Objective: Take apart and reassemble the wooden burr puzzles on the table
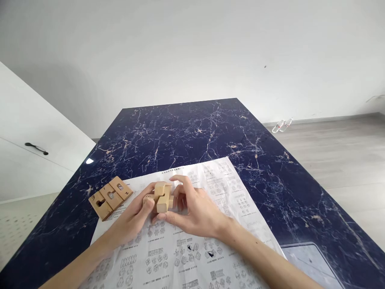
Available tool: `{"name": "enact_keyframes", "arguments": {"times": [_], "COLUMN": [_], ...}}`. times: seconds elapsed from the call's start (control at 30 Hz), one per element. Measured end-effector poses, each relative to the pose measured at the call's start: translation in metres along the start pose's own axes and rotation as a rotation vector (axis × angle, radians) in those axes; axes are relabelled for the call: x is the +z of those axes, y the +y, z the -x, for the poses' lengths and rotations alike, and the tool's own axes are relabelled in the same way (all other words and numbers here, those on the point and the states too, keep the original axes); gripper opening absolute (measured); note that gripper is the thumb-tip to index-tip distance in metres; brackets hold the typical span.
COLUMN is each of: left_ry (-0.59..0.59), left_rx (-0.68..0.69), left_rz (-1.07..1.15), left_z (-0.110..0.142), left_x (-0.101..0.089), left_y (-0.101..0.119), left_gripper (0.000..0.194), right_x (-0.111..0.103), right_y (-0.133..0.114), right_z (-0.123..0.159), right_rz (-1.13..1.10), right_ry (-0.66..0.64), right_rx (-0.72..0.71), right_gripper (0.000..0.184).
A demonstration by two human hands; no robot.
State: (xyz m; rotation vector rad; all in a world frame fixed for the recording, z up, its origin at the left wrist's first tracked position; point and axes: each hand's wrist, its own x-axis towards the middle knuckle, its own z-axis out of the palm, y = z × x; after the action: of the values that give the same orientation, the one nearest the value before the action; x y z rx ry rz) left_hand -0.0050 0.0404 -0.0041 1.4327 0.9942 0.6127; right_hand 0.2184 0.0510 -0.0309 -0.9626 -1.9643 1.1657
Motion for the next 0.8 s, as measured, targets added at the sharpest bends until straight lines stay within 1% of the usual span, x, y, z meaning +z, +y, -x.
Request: {"name": "enact_keyframes", "arguments": {"times": [0.07, 0.17, 0.3, 0.4, 0.47, 0.57, 0.63, 0.7, 0.73, 0.8], "left_ry": [0.031, 0.087, 0.152, 0.183, 0.204, 0.296, 0.376, 0.419, 0.419, 0.381], "left_rx": [0.011, 0.015, 0.015, 0.042, 0.067, 0.096, 0.117, 0.132, 0.135, 0.135], "left_rz": [-0.023, -0.062, -0.080, -0.103, -0.131, -0.136, -0.100, -0.031, 0.016, 0.115], "left_z": [0.000, 0.000, 0.000, 0.001, 0.002, 0.001, 0.000, -0.002, -0.003, -0.004], "left_x": [0.002, 0.004, 0.005, 0.007, 0.008, 0.008, 0.006, 0.003, 0.001, -0.002], "left_y": [0.003, 0.003, -0.002, -0.005, -0.007, -0.007, -0.006, -0.003, -0.002, 0.000], "left_gripper": [0.060, 0.052, 0.054, 0.055, 0.054, 0.049, 0.043, 0.039, 0.038, 0.039], "right_x": [-0.002, -0.002, -0.002, -0.002, -0.003, -0.009, -0.013, -0.015, -0.014, -0.012], "right_y": [-0.001, -0.001, -0.001, -0.002, -0.003, -0.004, -0.003, 0.000, 0.002, 0.006], "right_z": [-0.001, -0.002, -0.002, -0.003, -0.004, -0.006, -0.007, -0.008, -0.009, -0.009], "right_rz": [-0.063, -0.121, -0.216, -0.270, -0.285, -0.275, -0.239, -0.118, -0.020, 0.201], "right_ry": [-0.026, -0.018, 0.007, 0.005, 0.012, 0.062, 0.141, 0.246, 0.286, 0.303], "right_rx": [0.003, 0.011, 0.076, 0.132, 0.157, 0.175, 0.175, 0.173, 0.178, 0.181], "right_gripper": [0.069, 0.068, 0.065, 0.066, 0.064, 0.058, 0.054, 0.052, 0.052, 0.048]}}
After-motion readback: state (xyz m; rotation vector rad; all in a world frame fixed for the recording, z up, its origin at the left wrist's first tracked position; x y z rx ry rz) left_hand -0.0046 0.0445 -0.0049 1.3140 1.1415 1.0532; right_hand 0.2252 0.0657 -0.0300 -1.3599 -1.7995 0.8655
